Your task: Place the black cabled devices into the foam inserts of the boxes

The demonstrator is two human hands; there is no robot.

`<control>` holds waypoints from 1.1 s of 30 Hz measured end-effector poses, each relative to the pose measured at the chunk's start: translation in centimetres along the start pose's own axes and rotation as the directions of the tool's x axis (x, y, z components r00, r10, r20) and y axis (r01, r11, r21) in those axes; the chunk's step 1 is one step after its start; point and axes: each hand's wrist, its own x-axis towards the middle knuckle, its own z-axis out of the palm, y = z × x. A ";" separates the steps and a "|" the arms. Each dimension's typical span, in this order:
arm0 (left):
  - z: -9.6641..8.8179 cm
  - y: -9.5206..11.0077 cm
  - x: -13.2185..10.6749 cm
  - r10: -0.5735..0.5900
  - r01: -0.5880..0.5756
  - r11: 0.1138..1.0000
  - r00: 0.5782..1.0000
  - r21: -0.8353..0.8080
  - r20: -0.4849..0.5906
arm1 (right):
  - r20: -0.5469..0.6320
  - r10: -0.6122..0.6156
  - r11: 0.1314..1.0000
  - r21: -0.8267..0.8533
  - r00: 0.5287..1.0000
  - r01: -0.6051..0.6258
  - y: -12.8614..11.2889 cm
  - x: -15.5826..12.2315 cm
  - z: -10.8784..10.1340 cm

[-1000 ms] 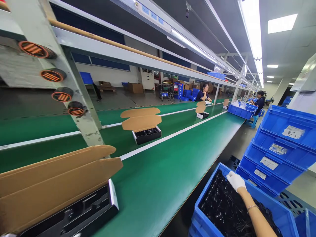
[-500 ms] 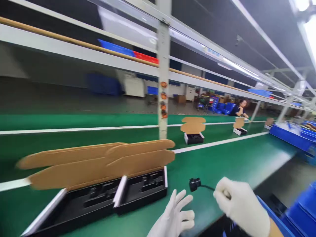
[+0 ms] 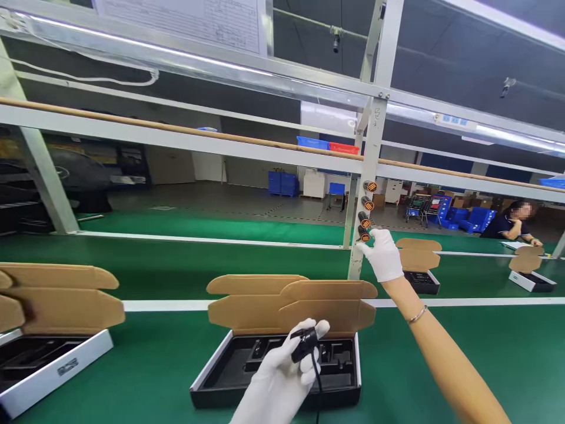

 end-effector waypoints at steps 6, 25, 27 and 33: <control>-0.6 -0.1 1.8 0.095 -0.093 0.991 0.996 0.101 -0.006 | -0.050 -0.176 0.975 -0.149 0.983 0.167 0.9 0.4 2.6; 0.6 -3.1 1.5 -0.165 0.180 0.981 0.971 0.076 -0.172 | 0.605 -0.437 0.890 0.399 0.666 0.221 -10.9 -13.8 -9.6; 0.7 -3.1 1.0 -0.141 0.161 0.980 0.977 0.117 -0.160 | 0.613 -0.428 0.893 0.402 0.665 0.203 -10.7 -13.8 -9.7; 1.5 -2.3 -1.8 0.380 -0.229 0.662 0.923 0.714 -0.057 | 0.508 -0.466 0.885 0.277 0.725 0.374 -11.3 -13.4 -10.2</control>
